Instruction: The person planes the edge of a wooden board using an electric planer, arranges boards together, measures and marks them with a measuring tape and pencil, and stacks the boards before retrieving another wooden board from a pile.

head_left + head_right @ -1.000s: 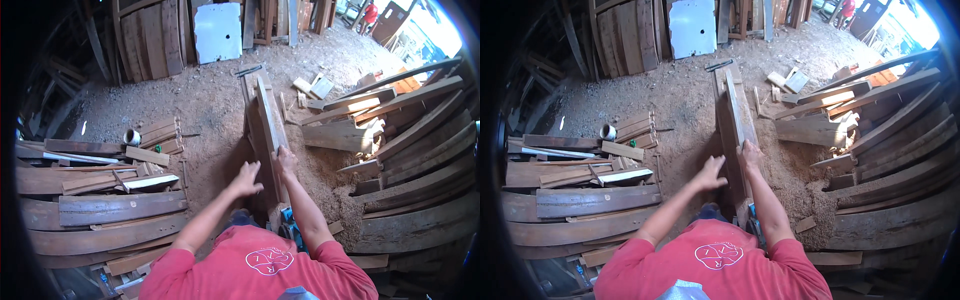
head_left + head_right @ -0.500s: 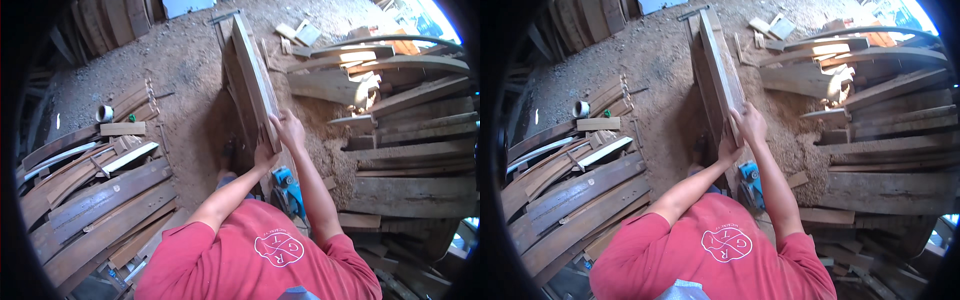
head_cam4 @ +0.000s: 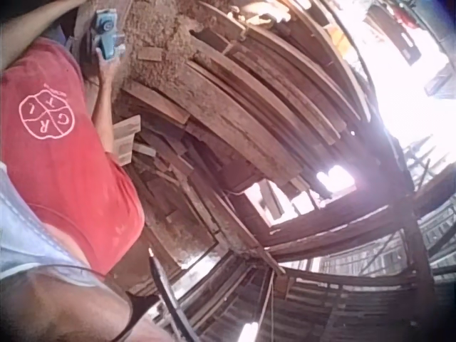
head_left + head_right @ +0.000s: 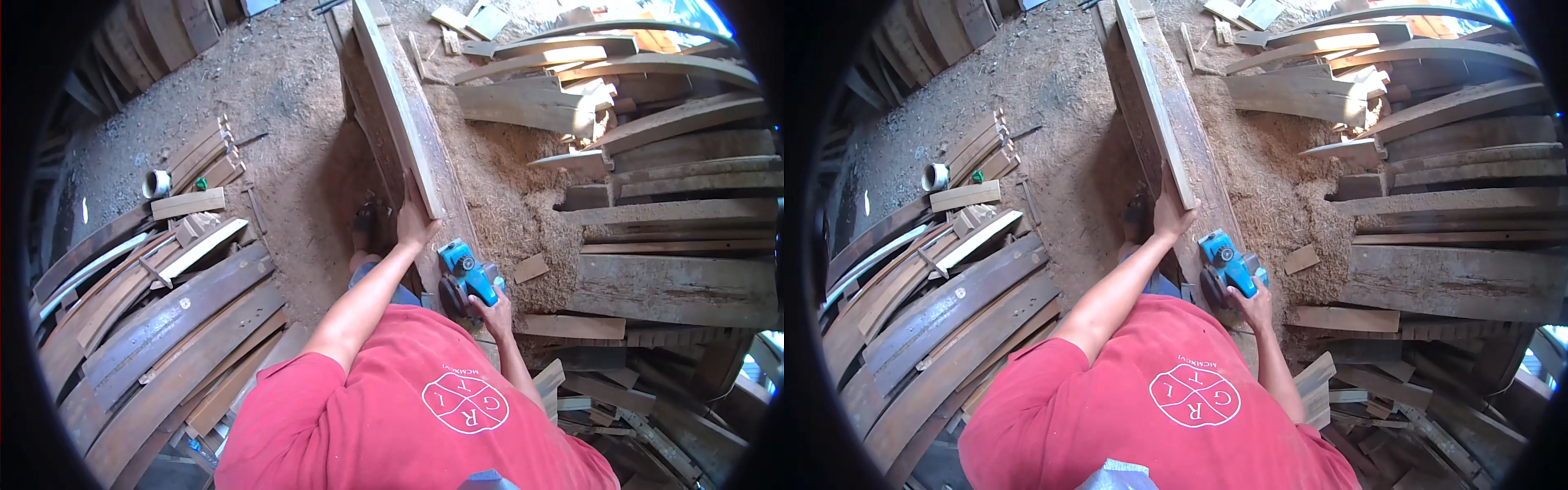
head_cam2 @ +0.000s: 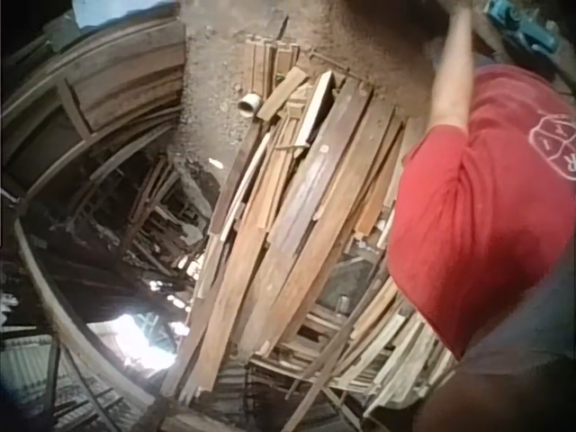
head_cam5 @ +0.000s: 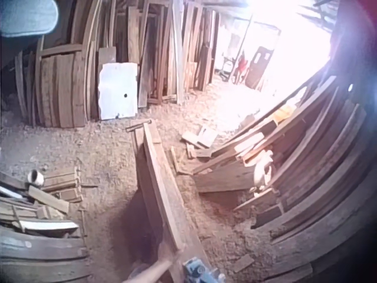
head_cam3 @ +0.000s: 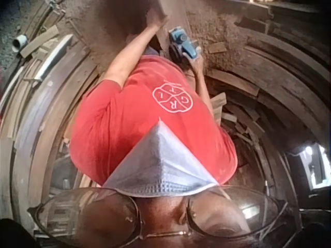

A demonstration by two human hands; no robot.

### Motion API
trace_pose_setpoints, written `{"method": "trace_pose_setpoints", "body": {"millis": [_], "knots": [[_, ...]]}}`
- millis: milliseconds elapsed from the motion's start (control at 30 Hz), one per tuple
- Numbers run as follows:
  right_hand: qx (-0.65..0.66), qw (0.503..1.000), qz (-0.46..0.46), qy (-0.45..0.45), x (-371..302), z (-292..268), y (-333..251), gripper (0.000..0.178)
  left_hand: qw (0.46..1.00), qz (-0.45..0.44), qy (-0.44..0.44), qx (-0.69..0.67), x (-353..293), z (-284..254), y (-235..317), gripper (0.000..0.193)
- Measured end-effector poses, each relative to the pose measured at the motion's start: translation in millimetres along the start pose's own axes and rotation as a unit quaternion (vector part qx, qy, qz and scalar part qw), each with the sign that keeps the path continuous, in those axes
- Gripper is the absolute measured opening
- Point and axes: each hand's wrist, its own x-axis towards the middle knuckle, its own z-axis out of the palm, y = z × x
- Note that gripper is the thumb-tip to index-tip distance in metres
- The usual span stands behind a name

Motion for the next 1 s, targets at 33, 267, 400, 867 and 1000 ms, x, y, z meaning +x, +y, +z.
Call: {"method": "trace_pose_setpoints", "body": {"millis": [33,267,400,867,1000], "knots": [[0.034,0.998,0.026,-0.048,-1.5,-2.4,2.9,0.051,1.000,-0.012,-0.004,0.012,2.3,1.1,0.6,0.140],[0.033,0.999,0.037,-0.008,-22.4,-35.2,-44.2,0.039,0.993,-0.077,-0.093,0.006,3.1,-8.3,9.3,0.143],[0.067,0.997,0.036,0.031,-40.6,-70.1,-112.6,0.027,0.996,-0.047,-0.076,0.012,-0.6,-7.6,3.9,0.144],[0.027,0.995,-0.094,0.016,41.3,-41.8,-248.6,0.060,0.950,-0.038,-0.091,-0.298,-13.5,32.3,-44.1,0.073],[0.031,0.994,-0.103,0.016,83.6,-37.6,-275.0,0.059,0.994,0.047,-0.100,-0.006,-10.8,20.6,-28.8,0.068]]}}
